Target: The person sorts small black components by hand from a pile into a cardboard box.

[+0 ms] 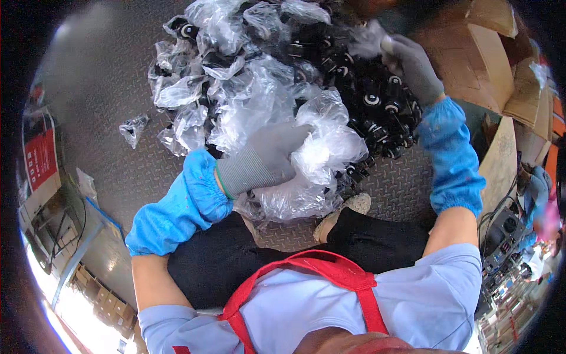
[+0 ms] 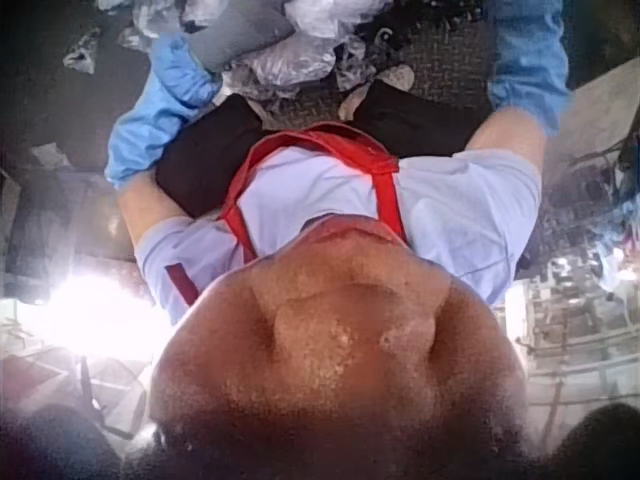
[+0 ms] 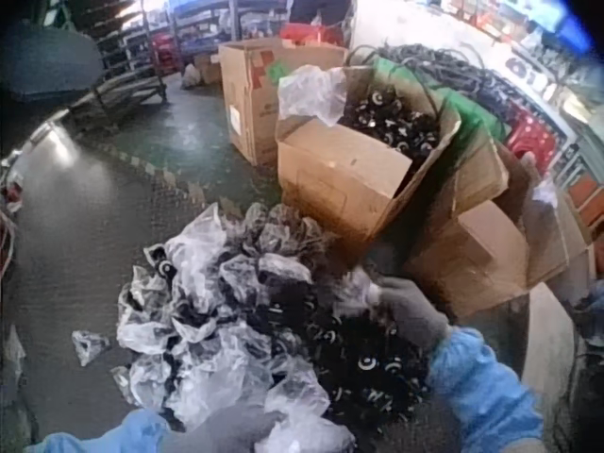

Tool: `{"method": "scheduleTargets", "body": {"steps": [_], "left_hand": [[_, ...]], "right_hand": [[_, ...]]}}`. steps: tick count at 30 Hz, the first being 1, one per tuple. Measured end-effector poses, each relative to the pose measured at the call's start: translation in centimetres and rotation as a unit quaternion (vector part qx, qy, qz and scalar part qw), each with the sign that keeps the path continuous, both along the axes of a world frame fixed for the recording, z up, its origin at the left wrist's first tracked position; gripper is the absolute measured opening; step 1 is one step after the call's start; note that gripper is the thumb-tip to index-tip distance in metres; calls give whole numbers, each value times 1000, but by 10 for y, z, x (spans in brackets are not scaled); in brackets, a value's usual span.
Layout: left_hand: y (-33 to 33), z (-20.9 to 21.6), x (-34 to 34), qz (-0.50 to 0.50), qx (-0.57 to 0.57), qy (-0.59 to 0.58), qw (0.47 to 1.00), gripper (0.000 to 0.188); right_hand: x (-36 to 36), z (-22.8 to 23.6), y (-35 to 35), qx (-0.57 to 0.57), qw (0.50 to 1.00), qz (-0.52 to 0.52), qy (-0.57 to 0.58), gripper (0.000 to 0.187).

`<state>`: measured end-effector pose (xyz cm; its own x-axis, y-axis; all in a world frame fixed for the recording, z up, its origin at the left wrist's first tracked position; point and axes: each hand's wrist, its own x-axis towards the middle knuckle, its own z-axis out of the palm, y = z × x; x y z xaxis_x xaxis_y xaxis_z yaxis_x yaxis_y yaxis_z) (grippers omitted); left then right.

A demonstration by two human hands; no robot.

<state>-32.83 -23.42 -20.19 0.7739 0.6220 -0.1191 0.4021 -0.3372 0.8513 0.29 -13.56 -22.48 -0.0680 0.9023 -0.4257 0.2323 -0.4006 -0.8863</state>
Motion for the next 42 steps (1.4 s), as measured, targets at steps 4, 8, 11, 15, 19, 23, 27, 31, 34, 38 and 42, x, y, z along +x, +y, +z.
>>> {"method": "scheduleTargets", "body": {"steps": [4, 8, 11, 15, 19, 23, 27, 31, 34, 38, 42], "left_hand": [[6, -8, 16, -31, -45, -39, 998, 37], [11, 1, 28, -48, -38, 27, 998, 46], [3, 0, 46, -52, -74, 17, 996, 45], [3, -11, 45, -22, -96, -57, 994, 46], [10, 6, 24, 9, -89, 88, 992, 39], [2, 5, 17, 14, -61, 16, 998, 39], [-6, 2, 10, 28, -67, -3, 997, 39], [-8, 2, -3, 22, -28, 49, 998, 44], [-8, -12, -13, 43, -27, 21, 998, 47], [9, 14, 5, 29, -31, -5, 999, 51], [24, 10, 20, -28, -12, -12, 999, 56]], "right_hand": [[3, 34, -58, -118, 993, 30, 8, 22], [5, 26, -110, -197, 978, 66, -9, 25], [-2, 4, -139, 67, 975, 210, 2, 31], [-54, 43, -116, 40, 938, 321, 126, 38], [-30, 2, -22, 49, 972, 225, -56, 44], [-22, -117, 75, 80, 919, 69, -381, 53], [-41, -171, 100, 119, 837, 86, -528, 54], [-34, -149, 99, 62, 880, 117, -457, 52], [-19, -99, 61, 48, 987, -9, -155, 38], [5, 8, -9, -6, 998, 11, -58, 32], [23, 18, -51, -50, 992, 33, -114, 26]]}}
